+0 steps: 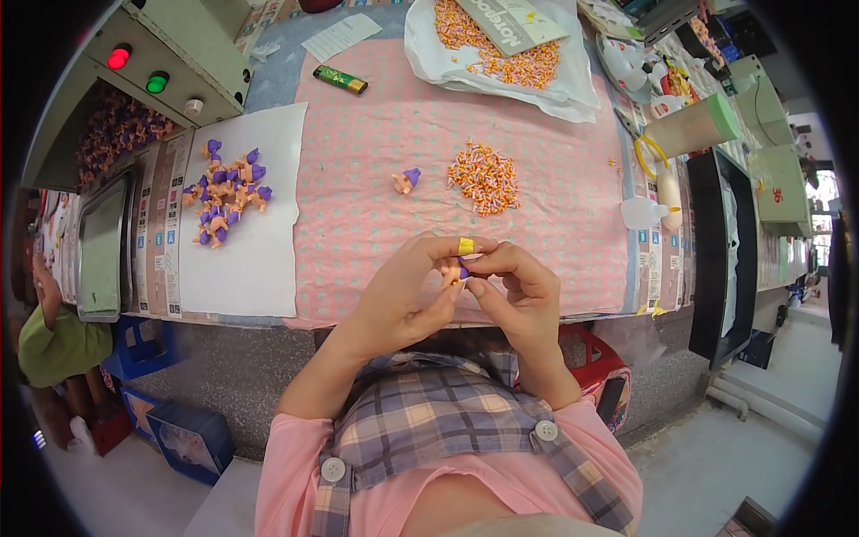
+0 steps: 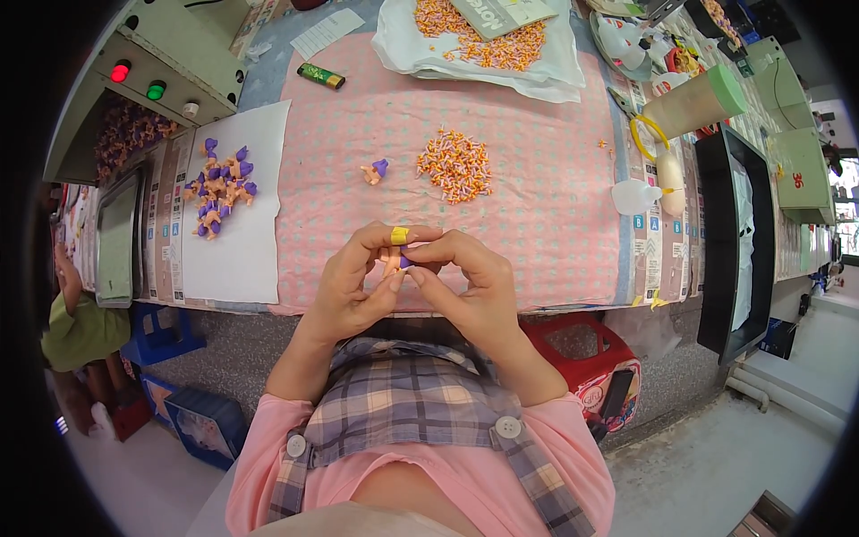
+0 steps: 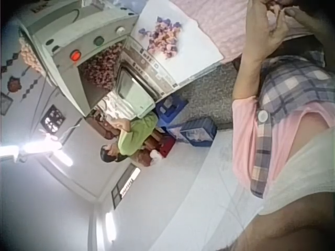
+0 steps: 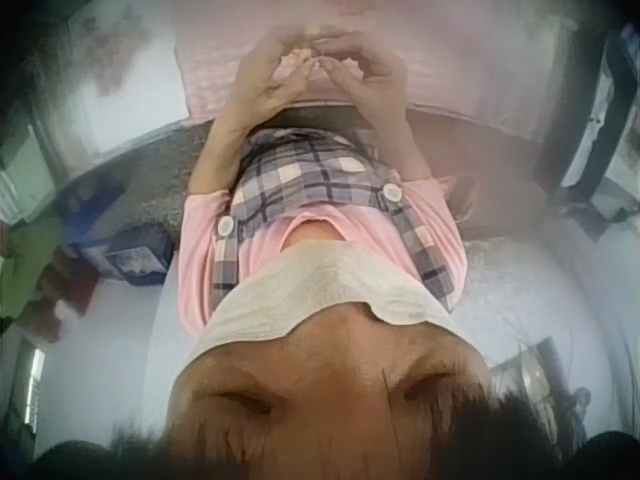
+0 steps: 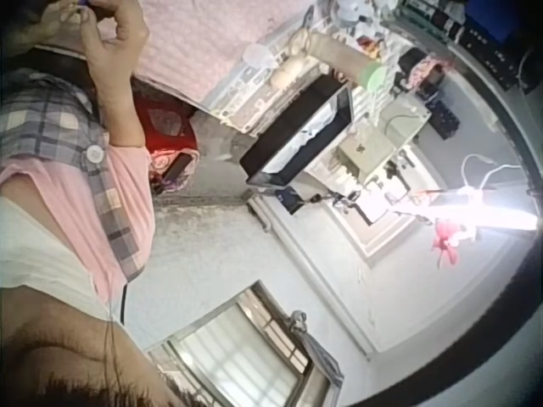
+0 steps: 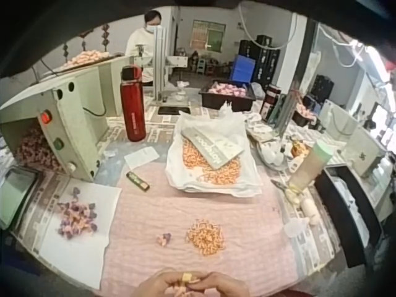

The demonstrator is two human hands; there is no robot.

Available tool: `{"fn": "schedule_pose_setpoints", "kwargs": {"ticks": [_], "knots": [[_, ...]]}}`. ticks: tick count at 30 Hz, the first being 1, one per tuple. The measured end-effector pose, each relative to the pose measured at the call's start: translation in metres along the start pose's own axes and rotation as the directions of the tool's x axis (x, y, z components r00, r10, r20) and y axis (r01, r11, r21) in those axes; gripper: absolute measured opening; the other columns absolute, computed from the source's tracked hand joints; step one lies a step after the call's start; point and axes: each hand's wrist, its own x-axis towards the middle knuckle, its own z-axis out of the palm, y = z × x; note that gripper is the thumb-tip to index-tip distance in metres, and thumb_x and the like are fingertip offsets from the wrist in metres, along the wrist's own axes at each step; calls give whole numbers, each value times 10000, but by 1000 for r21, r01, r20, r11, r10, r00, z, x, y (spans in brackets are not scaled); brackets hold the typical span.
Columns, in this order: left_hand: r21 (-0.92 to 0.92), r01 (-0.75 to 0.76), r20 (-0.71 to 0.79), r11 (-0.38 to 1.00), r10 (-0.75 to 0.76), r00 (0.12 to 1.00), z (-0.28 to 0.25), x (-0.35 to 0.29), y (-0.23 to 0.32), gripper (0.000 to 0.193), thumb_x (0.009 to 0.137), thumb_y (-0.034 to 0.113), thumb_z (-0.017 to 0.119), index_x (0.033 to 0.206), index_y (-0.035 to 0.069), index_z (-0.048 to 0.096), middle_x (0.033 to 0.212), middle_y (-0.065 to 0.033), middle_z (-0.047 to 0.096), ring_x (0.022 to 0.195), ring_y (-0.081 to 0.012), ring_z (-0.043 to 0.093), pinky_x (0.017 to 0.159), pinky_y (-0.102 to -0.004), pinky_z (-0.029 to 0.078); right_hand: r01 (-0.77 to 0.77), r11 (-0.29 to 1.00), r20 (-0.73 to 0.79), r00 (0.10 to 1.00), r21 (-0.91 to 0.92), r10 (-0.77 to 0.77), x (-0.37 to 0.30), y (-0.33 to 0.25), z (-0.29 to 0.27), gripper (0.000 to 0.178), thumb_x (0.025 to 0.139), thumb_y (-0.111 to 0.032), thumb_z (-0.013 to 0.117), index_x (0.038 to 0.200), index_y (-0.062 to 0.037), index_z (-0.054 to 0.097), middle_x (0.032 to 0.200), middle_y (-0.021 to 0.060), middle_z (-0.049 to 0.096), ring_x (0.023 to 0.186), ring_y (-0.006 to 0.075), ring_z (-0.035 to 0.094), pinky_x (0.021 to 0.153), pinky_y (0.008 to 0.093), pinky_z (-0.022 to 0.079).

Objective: Assembling small toy components by gluing plastic beads onto them at a factory workstation.

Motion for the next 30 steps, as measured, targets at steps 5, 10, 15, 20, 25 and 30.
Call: {"fn": "schedule_pose_setpoints", "kwargs": {"ticks": [5,10,15,20,25,30], "knots": [[43,-23,2,999,23,1000,-1,0,1,386,715,44,496,1087,1,406,1051,-120,502,860,-239,478,760,-323,386,-17,1000,38,999,2,17,-1,0,-2,159,697,63,562,853,37,546,825,77,541,807,137,522,721,232,406],[91,-6,-22,996,8,1000,-2,0,0,369,707,35,505,1067,2,430,994,-113,510,827,-237,487,735,-320,393,-1,1000,46,999,-12,2,1,2,-2,155,692,64,562,844,35,549,820,76,542,796,137,521,713,235,408],[472,73,-78,878,-41,996,-21,5,8,341,704,11,513,1042,20,472,861,-97,521,746,-198,506,704,-289,401,177,893,22,982,-414,-185,10,1,-20,93,718,46,533,808,28,547,735,57,545,713,110,517,656,211,401],[599,385,-557,702,19,830,-94,-14,-8,239,779,69,477,1013,18,490,964,-119,537,793,-196,508,713,-282,399,168,922,-649,667,-349,-367,3,3,-101,32,776,-18,519,785,-5,546,675,30,526,642,82,489,614,171,377],[868,444,-483,222,172,858,-128,-34,-21,295,746,101,542,1024,18,490,988,-106,535,895,-239,472,799,-335,351,-45,751,-718,333,-659,-611,0,17,-161,215,756,-78,580,951,-11,519,832,64,530,710,106,496,660,198,402],[882,273,-357,385,166,919,-97,3,-5,312,705,137,583,992,32,516,980,-113,534,915,-261,475,816,-355,349,-221,702,-679,556,-677,-479,2,36,-179,416,673,-164,681,1020,-13,508,960,102,511,878,149,482,698,262,412]]}}
